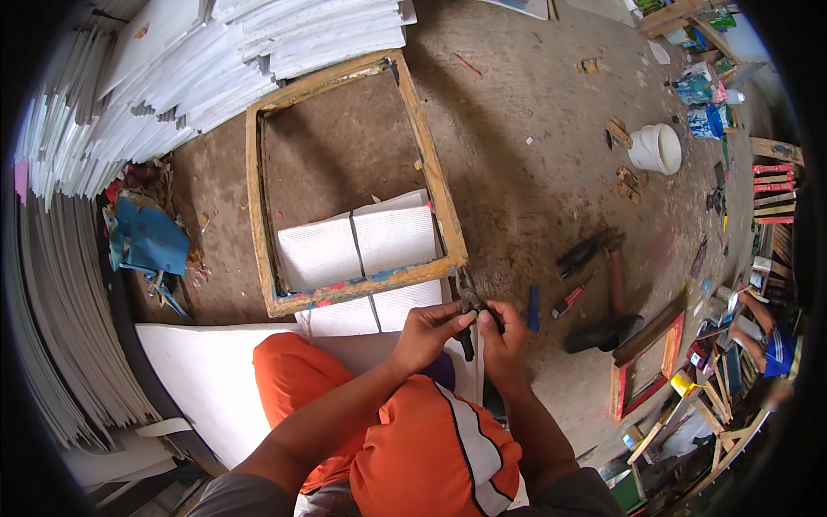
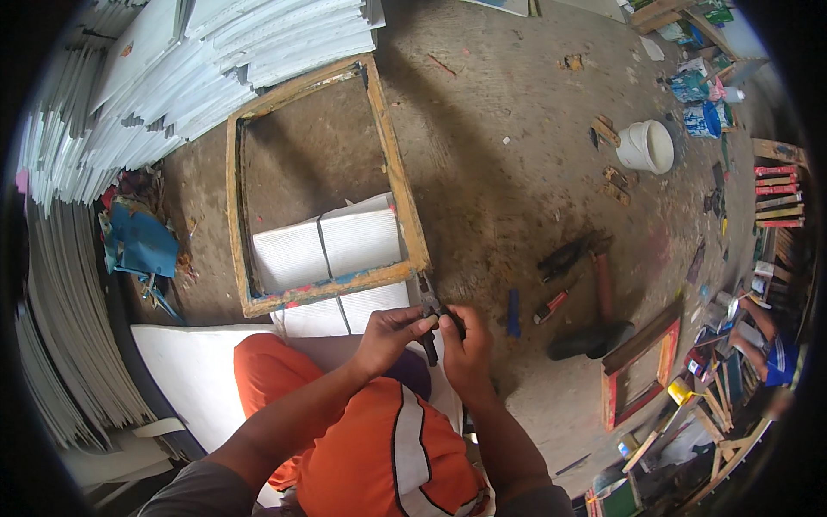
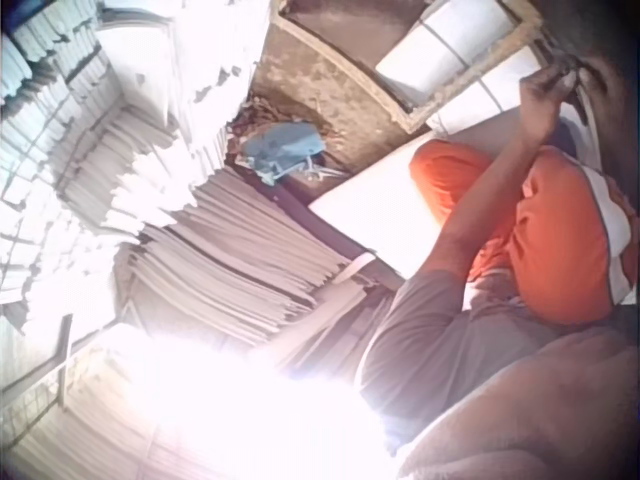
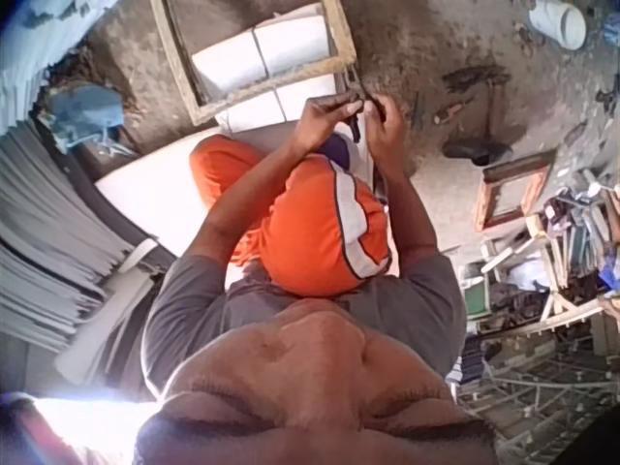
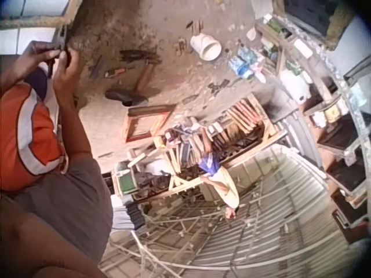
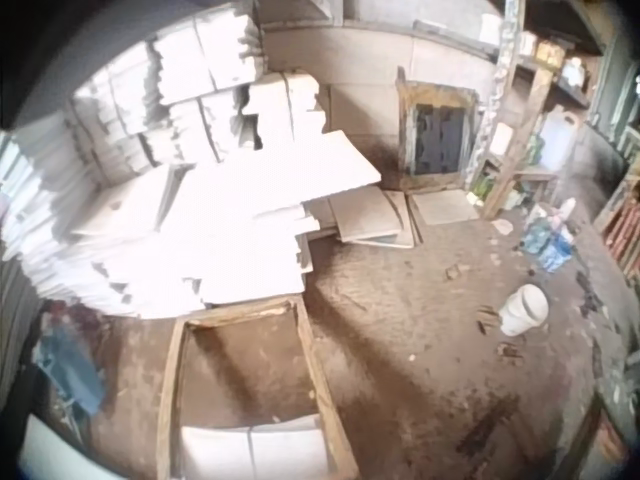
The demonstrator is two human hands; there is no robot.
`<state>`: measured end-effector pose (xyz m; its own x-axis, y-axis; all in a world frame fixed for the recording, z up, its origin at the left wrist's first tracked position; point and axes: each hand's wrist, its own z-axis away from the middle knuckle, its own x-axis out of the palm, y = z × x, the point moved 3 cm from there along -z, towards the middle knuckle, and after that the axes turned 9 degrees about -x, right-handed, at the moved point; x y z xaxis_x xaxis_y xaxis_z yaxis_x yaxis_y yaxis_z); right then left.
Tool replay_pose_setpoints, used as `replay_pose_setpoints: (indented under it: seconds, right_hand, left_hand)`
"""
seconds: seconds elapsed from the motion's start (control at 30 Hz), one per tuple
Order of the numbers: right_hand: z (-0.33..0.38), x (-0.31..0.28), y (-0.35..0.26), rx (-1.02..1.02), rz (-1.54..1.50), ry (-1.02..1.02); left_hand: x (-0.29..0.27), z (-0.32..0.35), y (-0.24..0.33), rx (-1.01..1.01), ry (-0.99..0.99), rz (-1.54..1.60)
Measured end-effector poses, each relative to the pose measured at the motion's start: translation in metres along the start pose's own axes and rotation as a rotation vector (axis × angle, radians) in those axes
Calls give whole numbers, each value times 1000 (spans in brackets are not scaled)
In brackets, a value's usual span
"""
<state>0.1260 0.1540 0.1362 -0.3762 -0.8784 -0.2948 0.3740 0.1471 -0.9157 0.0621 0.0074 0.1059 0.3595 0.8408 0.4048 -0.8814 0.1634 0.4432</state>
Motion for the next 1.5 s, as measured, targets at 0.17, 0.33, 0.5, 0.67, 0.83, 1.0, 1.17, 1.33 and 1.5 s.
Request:
replay_pose_setpoints:
  seconds: [0.17,0.33,0.5,0.67,0.83,1.0,1.17,1.33,1.5]
  right_hand:
    - [-7,-5,-18,-43,169,-38]
    - [-11,-6,-32,-212,403,-64]
    - [-10,1,-42,-266,485,-88]
    - [-10,1,-53,-109,336,-170]
    - [-19,1,-32,168,87,-269]
    - [-15,4,-4,524,-541,-351]
    - [-18,10,1,526,-628,-380]
    - [-29,11,6,482,-500,-397]
    - [-32,13,10,516,-574,-386]
  left_hand:
    - [3,-5,-8,33,-22,64]
    - [12,-7,-13,53,-72,242]
    - [10,-10,-17,49,-68,328]
    - [7,-13,-16,35,-89,296]
    - [-1,-13,-11,100,58,-9]
    - [-17,22,26,263,320,-356]
    - [-35,49,58,655,481,-762]
    - [-53,56,79,941,726,-1181]
    - [-60,41,82,851,739,-1282]
